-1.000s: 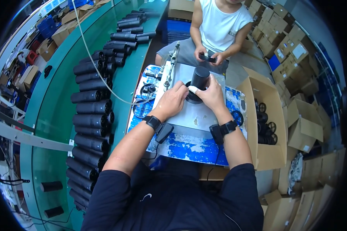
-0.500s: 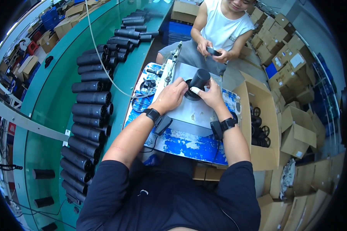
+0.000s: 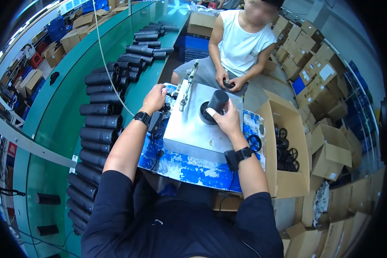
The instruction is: The person picks up a black cylinder, fits it onto a machine to press it, and then attaches a black plastic piece to the cylinder before placing the unit into a box.
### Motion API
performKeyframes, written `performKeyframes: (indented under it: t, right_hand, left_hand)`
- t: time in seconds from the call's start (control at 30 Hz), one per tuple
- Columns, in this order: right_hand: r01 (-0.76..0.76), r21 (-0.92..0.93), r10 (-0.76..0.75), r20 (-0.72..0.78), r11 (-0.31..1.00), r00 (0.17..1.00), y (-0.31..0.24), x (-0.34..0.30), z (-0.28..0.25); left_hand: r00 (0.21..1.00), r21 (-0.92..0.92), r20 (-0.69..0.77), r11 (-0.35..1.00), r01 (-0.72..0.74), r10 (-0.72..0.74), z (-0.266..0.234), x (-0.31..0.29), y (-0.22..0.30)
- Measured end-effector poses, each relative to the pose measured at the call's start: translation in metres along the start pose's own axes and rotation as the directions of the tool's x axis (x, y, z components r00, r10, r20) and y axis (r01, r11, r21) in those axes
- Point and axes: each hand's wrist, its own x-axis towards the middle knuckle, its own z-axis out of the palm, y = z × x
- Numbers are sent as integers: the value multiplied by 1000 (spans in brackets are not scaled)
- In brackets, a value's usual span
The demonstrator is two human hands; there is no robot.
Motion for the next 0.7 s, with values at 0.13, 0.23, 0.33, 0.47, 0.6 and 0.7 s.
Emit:
performKeyframes:
  t: [0.13, 0.23, 0.33, 0.47, 0.6, 0.7]
  right_hand:
    - [11, 3, -11, -14, 1000, 1000, 5, -4, 1]
    - [25, -26, -25, -2, 999, 1000, 12, -1, -1]
    - [33, -12, -33, -1, 999, 999, 12, 0, -1]
    - [44, 49, -43, -17, 998, 999, 5, -1, 7]
    - [53, 27, -52, -31, 998, 998, 4, -1, 6]
    - [74, 5, -73, -51, 997, 996, -2, -1, -9]
  left_hand:
    - [983, 78, 173, 995, 56, -69, 11, 12, -11]
    - [959, 93, 268, 993, 73, -96, 16, 16, -9]
    - [973, 96, 203, 992, 87, -105, 14, 16, -7]
    - [938, 154, 284, 975, 158, -197, -7, 13, -3]
    - [985, -142, -174, 989, -33, 8, -30, -25, 32]
    - [956, -504, -284, 837, -214, 74, -53, -108, 86]
